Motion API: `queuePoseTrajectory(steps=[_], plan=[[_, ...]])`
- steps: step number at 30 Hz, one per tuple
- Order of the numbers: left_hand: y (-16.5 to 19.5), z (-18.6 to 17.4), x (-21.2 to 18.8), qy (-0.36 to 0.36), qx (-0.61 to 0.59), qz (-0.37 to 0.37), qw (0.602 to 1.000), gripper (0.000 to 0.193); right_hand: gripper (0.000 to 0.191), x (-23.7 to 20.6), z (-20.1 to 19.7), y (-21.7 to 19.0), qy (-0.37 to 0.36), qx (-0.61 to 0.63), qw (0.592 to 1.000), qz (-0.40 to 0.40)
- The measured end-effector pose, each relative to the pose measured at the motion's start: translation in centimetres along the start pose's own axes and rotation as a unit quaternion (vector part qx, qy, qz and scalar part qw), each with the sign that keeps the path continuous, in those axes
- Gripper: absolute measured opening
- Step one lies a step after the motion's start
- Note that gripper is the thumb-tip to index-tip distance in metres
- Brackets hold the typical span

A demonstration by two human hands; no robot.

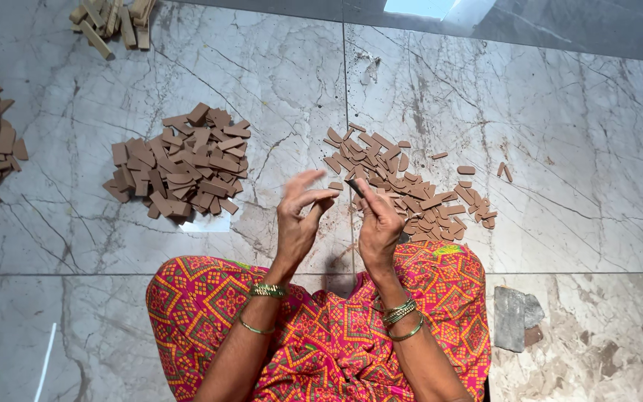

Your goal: The person sits on the floor and smooths small flat clay pieces one at a time, rubbing each piece against a small abrasive stone and placing the finished piece onto a growing pile beside them.

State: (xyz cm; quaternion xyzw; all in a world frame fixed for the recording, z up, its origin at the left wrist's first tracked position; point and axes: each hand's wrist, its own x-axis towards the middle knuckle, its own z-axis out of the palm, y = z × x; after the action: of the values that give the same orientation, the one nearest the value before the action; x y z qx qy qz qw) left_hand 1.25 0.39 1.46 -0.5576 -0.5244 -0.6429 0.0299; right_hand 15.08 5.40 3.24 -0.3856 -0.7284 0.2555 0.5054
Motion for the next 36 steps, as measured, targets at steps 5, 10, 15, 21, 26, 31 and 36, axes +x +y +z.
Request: queuePoseTrajectory(steps=[5, 10, 15, 21, 26, 31, 36], plan=[[-0.6, 0.2, 0.0, -0.004, -0.164, -0.265, 0.950, 0.020, 0.037, -0.8, -0.5, 0.2, -0.021, 0.057, 0.997, 0.045], [-1.3, 0.3, -0.4, -0.035, -0.191, -0.361, 0.912, 0.016, 0.040, -0.5, -0.1, -1.6, -0.012, -0.067, 0.995, -0.078], [-1.8, 0.1, -0.5, -0.070, -0.222, -0.353, 0.906, 0.018, 0.042, 1.2, 0.0, -2.7, -0.069, -0.189, 0.940, -0.276], [-2.2, -0.2, -0.3, -0.081, -0.241, -0.386, 0.887, 0.019, 0.040, 2.5, -1.3, -3.3, -0.083, -0.244, 0.936, -0.241], [-1.8, -0.1, -0.4, -0.074, -0.292, -0.385, 0.873, 0.016, 0.032, 2.0, -0.6, -2.8, -0.086, -0.241, 0.915, -0.311], [-1.4, 0.0, -0.5, -0.028, -0.272, -0.351, 0.896, 0.010, 0.048, 1.9, -2.7, -1.6, -0.080, -0.227, 0.948, -0.208], [-0.6, 0.8, -1.0, -0.010, -0.149, -0.269, 0.951, 0.009, 0.038, 0.1, -1.0, -2.2, -0.017, -0.126, 0.969, -0.213]])
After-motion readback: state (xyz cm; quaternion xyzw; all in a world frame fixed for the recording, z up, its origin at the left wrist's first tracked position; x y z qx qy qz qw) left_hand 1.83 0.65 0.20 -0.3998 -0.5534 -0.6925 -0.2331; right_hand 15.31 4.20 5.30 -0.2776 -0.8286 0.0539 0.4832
